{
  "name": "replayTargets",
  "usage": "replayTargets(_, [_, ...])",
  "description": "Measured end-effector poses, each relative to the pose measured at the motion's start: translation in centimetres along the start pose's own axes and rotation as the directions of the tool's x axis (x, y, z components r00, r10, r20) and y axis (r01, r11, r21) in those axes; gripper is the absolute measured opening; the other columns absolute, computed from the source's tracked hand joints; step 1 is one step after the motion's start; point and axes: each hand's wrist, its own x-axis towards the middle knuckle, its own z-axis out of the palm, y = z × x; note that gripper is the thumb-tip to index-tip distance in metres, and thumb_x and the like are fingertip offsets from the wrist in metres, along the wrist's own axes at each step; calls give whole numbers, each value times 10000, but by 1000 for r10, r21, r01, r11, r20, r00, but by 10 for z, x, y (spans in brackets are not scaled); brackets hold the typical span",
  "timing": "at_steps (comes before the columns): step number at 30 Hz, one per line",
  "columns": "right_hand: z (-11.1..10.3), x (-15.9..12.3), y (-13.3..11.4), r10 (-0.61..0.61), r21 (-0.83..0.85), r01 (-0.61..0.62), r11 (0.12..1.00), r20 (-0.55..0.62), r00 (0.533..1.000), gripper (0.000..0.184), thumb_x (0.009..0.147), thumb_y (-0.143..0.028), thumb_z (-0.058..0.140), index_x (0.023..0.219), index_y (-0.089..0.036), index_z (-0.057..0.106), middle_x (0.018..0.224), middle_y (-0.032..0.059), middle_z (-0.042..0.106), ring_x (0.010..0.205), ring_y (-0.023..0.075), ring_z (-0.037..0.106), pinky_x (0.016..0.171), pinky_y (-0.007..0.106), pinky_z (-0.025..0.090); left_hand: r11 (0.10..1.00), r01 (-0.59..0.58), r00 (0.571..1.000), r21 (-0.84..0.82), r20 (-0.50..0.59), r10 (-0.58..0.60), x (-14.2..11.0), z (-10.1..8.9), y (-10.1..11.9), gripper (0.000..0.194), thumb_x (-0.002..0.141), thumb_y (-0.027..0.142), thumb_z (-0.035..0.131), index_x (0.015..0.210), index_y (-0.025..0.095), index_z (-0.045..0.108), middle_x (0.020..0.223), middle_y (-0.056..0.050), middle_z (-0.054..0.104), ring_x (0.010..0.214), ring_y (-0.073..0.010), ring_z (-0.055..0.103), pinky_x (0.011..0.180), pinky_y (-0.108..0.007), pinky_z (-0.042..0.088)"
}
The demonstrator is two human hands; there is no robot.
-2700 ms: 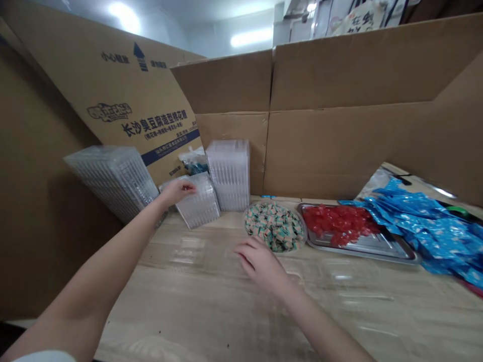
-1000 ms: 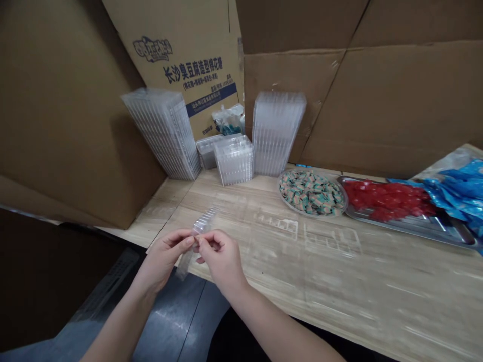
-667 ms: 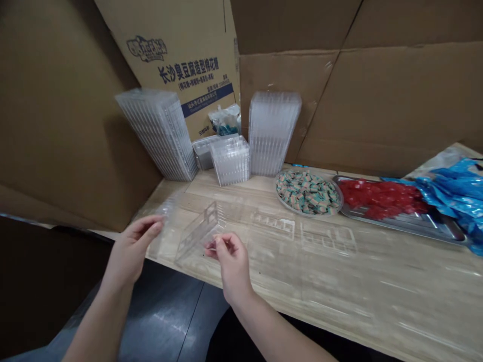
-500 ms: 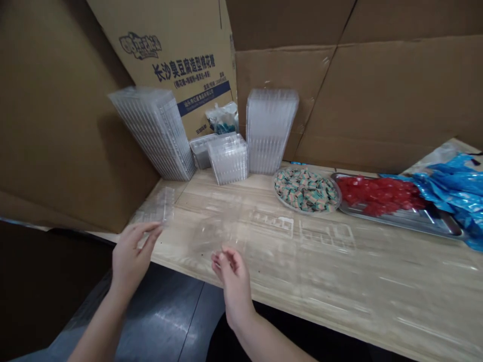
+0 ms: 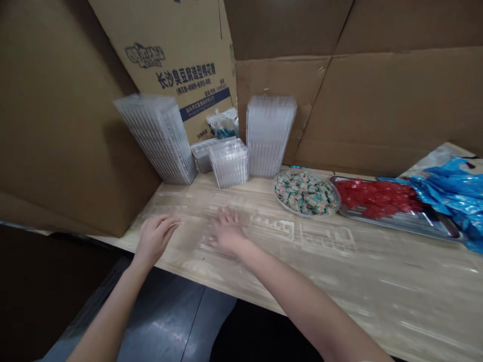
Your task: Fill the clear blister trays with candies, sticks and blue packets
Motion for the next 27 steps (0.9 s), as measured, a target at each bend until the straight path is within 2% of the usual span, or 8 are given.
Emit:
replayTargets(4, [10,2,18,29,-36,-29,999,16,999,716,746,-529,576,1343,-163,423,1451,204,275,1341,422,148,1045,616,30,992,-117,983,37,144,110,23,-4,-20,206,877,299,464,958,227,639,931,-65,630,887,-203,556,826,-367,398])
replayTargets(7, [3,0,16,97,221,-73,973,-102,990,638,771,-459,560,1320,-162,432,1386,187,399,1308,355,293,1053,552,185,983,-179,978,43,113,173,23,2,-3,182,871,270,480,945,221,639,925,-54,630,880,-189,550,850,-378,402])
replayTargets(10, [-12,17,1,343,741,-213,637,-25,939,564,871,-434,375,1343,-128,337,1147,172,593,1006,237,593,820,396,481,963,-265,961,39,92,261,17,10,25,200,883,192,447,969,238,622,927,-16,625,884,-146,553,981,-417,333])
replayTargets(12, [-21,31,-11,437,895,-289,341,122,891,567,858,-383,419,1347,-130,284,1011,126,639,745,169,639,591,279,503,952,-304,951,37,68,301,13,15,33,245,885,153,424,1010,258,606,931,0,619,901,-126,557,1037,-417,287])
replayTargets(14, [-26,40,-16,503,927,-303,222,157,850,617,787,-270,532,1334,-139,279,947,83,639,592,111,596,455,200,430,966,-252,967,52,-28,254,8,20,25,240,876,191,456,1068,257,584,991,-24,615,986,-149,550,1045,-413,292])
replayTargets(17, [-28,43,-10,604,940,-274,202,101,791,605,756,-201,539,1308,-130,302,856,44,622,500,80,534,382,171,360,992,64,992,106,-111,-52,-3,27,-14,414,837,313,529,1231,192,482,1236,-127,529,1212,-248,434,1020,-437,330])
replayTargets(20, [-29,39,0,626,944,-238,229,44,778,593,764,-242,546,1299,-124,318,787,22,608,510,94,547,387,179,380,923,326,940,204,28,-339,-16,37,-52,556,826,438,509,1285,137,424,1332,-178,456,1271,-308,370,990,-485,348])
replayTargets(27, [-21,48,-17,563,902,-344,261,148,813,640,784,-218,522,1350,-68,262,852,63,614,503,78,538,412,181,391,918,306,949,251,-2,-315,-11,42,-75,420,908,399,351,1173,135,541,1194,-150,589,1121,-242,528,946,-374,403])
